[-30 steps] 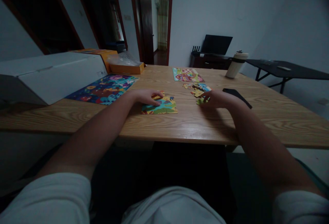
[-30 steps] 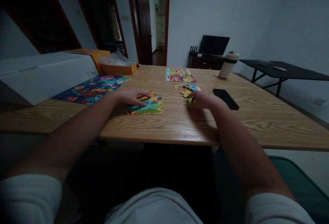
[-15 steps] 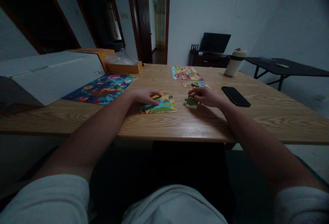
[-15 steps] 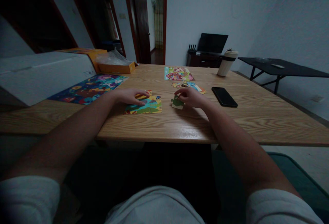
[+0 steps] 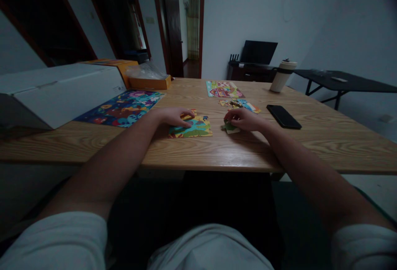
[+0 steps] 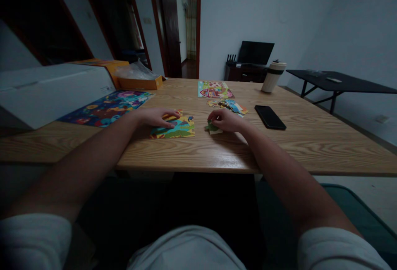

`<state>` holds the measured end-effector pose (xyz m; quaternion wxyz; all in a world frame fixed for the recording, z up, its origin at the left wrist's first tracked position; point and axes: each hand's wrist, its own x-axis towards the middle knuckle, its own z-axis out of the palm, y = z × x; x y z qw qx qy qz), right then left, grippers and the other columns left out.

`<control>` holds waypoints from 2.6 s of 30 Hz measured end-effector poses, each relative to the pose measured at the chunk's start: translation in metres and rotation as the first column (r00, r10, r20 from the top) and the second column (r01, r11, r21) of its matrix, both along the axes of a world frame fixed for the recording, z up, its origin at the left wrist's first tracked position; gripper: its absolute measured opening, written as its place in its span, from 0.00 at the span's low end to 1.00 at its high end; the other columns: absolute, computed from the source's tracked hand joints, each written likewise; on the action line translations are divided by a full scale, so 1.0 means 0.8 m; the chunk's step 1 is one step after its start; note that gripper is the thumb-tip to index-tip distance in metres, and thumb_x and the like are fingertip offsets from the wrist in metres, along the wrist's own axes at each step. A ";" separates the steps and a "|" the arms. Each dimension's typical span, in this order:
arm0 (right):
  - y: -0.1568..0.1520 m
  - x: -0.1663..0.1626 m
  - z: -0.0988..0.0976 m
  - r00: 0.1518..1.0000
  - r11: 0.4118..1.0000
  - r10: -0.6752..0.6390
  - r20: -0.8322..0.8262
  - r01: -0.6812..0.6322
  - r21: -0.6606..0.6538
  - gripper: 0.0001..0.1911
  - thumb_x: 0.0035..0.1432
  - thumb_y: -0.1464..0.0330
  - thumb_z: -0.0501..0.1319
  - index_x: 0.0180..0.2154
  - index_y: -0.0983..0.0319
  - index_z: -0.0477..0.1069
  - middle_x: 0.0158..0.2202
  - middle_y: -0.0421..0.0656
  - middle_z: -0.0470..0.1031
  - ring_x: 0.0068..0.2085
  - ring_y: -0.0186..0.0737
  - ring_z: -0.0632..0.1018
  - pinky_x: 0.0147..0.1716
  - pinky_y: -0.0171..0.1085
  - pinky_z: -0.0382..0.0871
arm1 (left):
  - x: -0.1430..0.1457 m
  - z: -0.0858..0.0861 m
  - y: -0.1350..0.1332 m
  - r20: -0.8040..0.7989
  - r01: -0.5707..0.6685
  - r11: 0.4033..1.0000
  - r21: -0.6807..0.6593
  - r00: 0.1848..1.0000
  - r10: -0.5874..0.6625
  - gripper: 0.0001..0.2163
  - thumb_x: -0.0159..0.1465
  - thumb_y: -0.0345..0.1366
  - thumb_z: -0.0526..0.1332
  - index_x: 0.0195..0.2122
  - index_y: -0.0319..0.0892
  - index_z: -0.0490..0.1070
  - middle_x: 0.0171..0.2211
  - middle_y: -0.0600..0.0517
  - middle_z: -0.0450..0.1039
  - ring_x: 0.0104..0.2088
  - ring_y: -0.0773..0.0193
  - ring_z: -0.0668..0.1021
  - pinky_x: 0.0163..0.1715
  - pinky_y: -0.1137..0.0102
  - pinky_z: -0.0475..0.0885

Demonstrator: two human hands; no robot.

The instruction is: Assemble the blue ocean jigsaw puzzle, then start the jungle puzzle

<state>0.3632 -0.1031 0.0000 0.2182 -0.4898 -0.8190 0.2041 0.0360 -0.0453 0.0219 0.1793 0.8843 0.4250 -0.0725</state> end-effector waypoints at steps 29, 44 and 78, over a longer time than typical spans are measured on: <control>0.035 0.113 0.005 0.841 0.905 -0.370 0.395 0.422 -0.049 0.21 0.52 0.62 0.68 0.48 0.61 0.78 0.39 0.46 0.83 0.34 0.41 0.79 0.31 0.36 0.69 | -0.002 0.012 -0.006 -0.053 0.008 0.999 0.035 0.999 -0.006 0.36 0.60 0.58 0.61 0.67 0.49 0.62 0.69 0.49 0.60 0.65 0.50 0.66 0.63 0.61 0.58; 0.043 0.118 0.000 0.814 0.900 -0.388 0.432 0.436 -0.014 0.23 0.56 0.66 0.62 0.53 0.59 0.78 0.34 0.45 0.82 0.34 0.43 0.79 0.33 0.37 0.70 | -0.008 0.003 0.004 -0.009 0.014 1.000 0.012 1.000 -0.014 0.36 0.59 0.58 0.62 0.67 0.51 0.63 0.68 0.48 0.61 0.64 0.48 0.66 0.63 0.59 0.58; 0.068 0.103 -0.027 0.881 0.939 -0.342 0.328 0.337 0.074 0.31 0.59 0.64 0.62 0.63 0.57 0.68 0.62 0.50 0.71 0.59 0.52 0.74 0.57 0.44 0.66 | -0.007 0.011 0.000 -0.027 -0.006 1.000 -0.006 1.000 0.006 0.36 0.58 0.59 0.61 0.66 0.49 0.65 0.67 0.48 0.64 0.62 0.51 0.68 0.61 0.63 0.61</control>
